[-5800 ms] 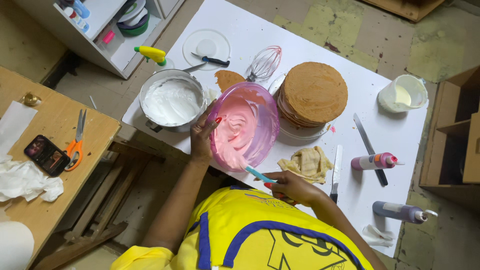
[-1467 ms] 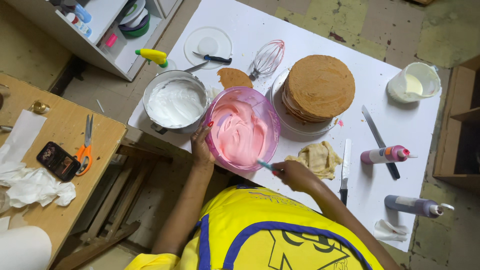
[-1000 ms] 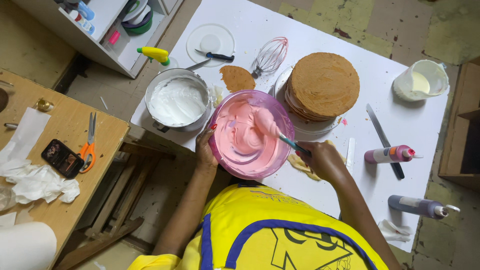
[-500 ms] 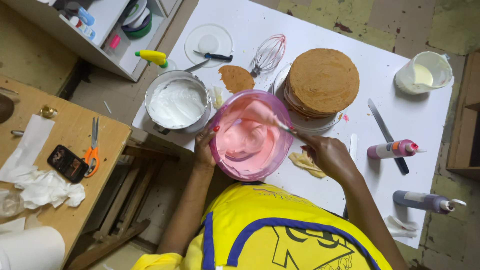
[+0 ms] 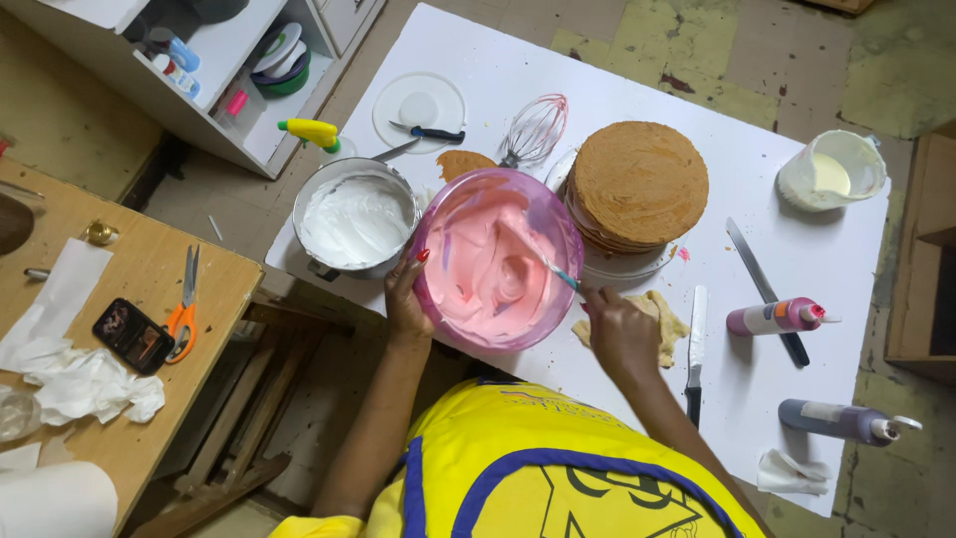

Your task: The person mixes pink frosting in a bowl with a spatula, then uses a metal offset spatula to apply and spread the pink frosting over the top and sides of a round cake on a turntable, occasionally cleaning the tool with a cloth.

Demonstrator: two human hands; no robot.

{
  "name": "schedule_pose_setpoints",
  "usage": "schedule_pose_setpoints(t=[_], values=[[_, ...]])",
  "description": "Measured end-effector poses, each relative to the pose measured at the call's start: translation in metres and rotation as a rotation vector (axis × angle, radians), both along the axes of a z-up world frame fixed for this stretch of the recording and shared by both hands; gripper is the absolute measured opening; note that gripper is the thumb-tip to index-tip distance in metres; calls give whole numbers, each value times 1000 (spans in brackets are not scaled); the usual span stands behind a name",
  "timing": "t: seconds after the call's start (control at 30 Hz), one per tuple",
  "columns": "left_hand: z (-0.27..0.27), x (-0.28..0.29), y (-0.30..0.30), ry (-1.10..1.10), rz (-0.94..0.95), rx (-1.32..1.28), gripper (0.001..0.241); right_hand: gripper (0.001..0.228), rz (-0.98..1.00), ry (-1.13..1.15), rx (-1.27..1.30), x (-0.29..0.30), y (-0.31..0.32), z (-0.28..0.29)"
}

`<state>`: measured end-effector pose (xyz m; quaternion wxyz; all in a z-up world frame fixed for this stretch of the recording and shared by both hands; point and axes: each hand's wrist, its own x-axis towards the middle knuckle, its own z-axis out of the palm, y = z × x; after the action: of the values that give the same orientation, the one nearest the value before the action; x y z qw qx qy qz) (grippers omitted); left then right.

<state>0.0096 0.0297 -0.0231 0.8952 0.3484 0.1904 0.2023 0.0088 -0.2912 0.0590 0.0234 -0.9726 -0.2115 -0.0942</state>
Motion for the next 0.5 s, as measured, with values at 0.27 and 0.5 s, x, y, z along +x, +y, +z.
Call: schedule_pose_setpoints(t=[0.27, 0.5], values=[[34, 5, -8, 22, -3, 132, 43, 30, 132, 323, 135, -4, -3, 45], [127, -26, -63, -213, -161, 690, 33, 27, 14, 163, 281, -2, 8, -9]])
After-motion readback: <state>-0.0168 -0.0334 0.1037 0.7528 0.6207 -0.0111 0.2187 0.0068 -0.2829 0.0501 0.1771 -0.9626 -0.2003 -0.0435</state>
